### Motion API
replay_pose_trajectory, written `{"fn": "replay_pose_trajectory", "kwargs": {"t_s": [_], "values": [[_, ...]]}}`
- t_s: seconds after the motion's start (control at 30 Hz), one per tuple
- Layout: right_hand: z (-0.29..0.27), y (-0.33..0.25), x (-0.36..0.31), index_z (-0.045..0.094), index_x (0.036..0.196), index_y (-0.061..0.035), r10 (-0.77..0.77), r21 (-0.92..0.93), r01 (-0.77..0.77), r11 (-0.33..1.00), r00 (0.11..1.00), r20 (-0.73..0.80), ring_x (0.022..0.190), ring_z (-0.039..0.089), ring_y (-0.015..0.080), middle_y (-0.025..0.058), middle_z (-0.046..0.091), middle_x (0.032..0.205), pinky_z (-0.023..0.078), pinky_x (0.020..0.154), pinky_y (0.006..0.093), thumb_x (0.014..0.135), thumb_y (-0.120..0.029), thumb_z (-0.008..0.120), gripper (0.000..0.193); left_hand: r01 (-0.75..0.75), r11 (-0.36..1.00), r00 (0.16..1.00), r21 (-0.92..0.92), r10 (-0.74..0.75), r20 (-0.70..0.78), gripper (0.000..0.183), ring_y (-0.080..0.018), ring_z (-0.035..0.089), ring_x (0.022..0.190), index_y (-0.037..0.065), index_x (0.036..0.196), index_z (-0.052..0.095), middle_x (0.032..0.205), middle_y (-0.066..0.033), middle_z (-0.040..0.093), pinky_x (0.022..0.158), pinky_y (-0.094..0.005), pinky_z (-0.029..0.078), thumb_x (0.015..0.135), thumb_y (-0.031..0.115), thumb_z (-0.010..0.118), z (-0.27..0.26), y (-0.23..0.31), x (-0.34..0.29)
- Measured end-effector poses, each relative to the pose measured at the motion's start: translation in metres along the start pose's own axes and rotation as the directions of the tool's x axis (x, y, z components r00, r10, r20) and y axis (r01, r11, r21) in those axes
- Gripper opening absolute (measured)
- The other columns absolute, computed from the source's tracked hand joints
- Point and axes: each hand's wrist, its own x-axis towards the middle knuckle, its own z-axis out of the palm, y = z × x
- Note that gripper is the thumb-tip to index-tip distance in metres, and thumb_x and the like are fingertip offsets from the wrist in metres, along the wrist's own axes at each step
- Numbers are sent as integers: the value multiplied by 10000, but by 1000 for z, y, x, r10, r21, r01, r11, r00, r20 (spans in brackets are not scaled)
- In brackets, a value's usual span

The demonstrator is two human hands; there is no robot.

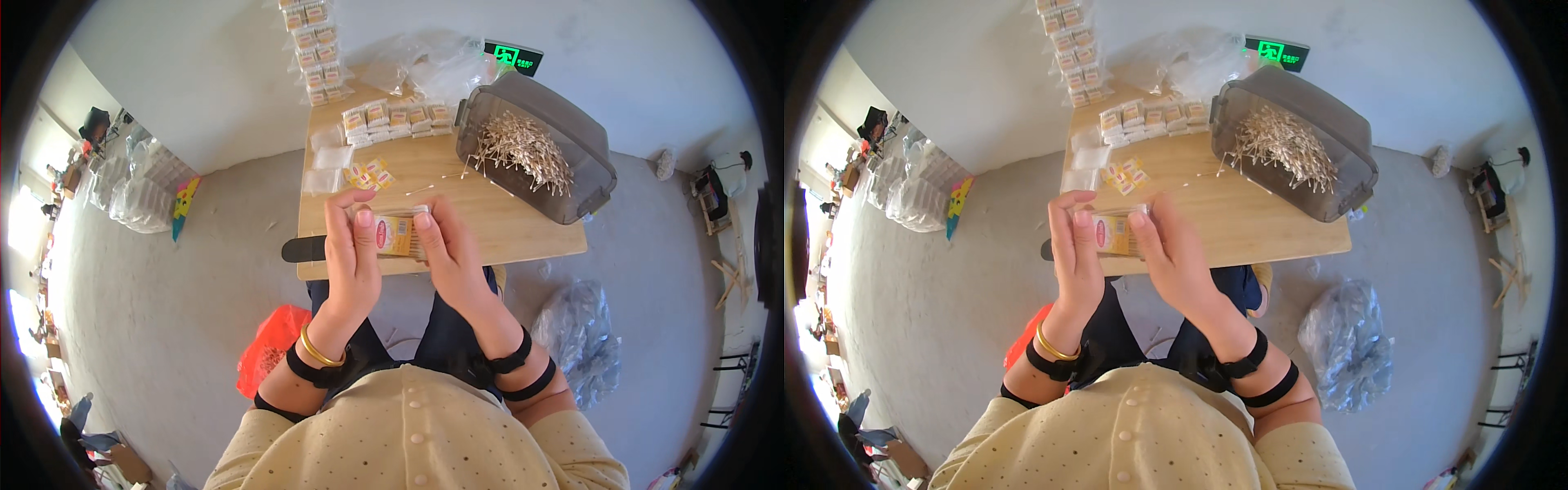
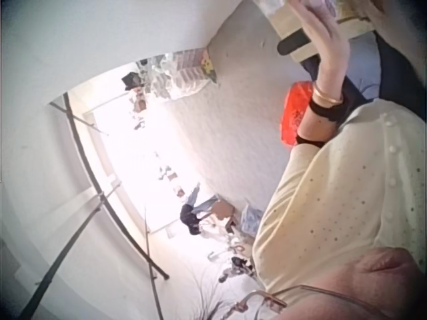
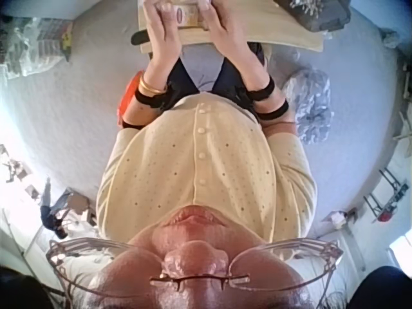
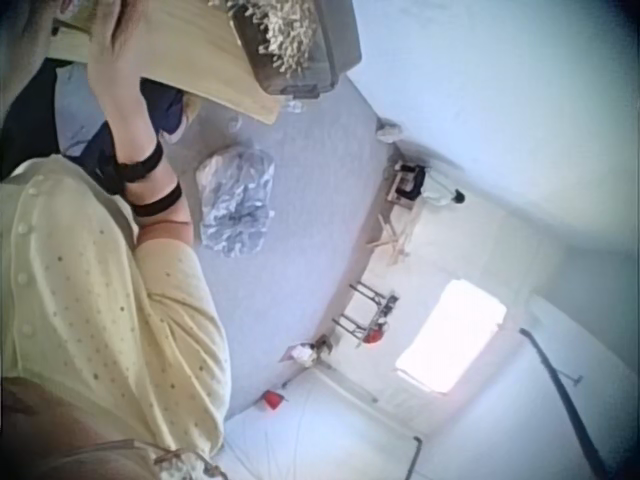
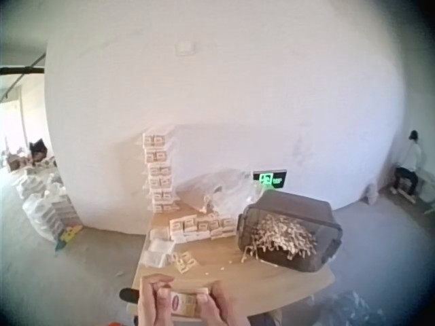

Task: The recorder is counting out cotton swabs and placing them into a small plastic bag, then sealing the bag.

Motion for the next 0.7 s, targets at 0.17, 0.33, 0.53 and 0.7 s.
{"fn": "replay_pose_trajectory", "kwargs": {"t_s": [0.17,0.33,0.53,0.7], "values": [[3,-10,-5,586,1169,4,-196,-118,193,974,981,-9,721,559,157,92,621,812,464,674,303,1023,-187,680,258,124,972,984,-197,-146,-100,376,-33,393,737,63,1159,550,835,31,446,657,-200,356,1144,403,389,4,2,-2],[0,-16,-4,613,1154,1,-318,-70,321,944,946,54,755,613,177,95,657,863,482,689,299,970,-212,760,318,48,983,996,-178,-60,-62,368,-65,473,804,55,1166,540,1007,-27,537,744,-226,420,1153,377,364,-11,8,-6],[-26,-37,-1,684,1090,-66,-366,-283,409,868,911,192,833,613,237,68,665,927,480,770,352,858,-112,823,274,-308,942,933,138,270,240,540,-211,626,1139,14,1367,584,1289,-120,663,985,-336,461,956,328,741,-43,26,16],[-29,-47,-8,701,1070,-89,-368,-247,407,879,910,192,864,611,256,62,665,946,473,796,370,791,-55,841,314,-297,937,899,183,210,383,399,-253,674,964,75,1082,764,1033,-74,737,905,-355,508,711,81,912,-48,55,14]]}}
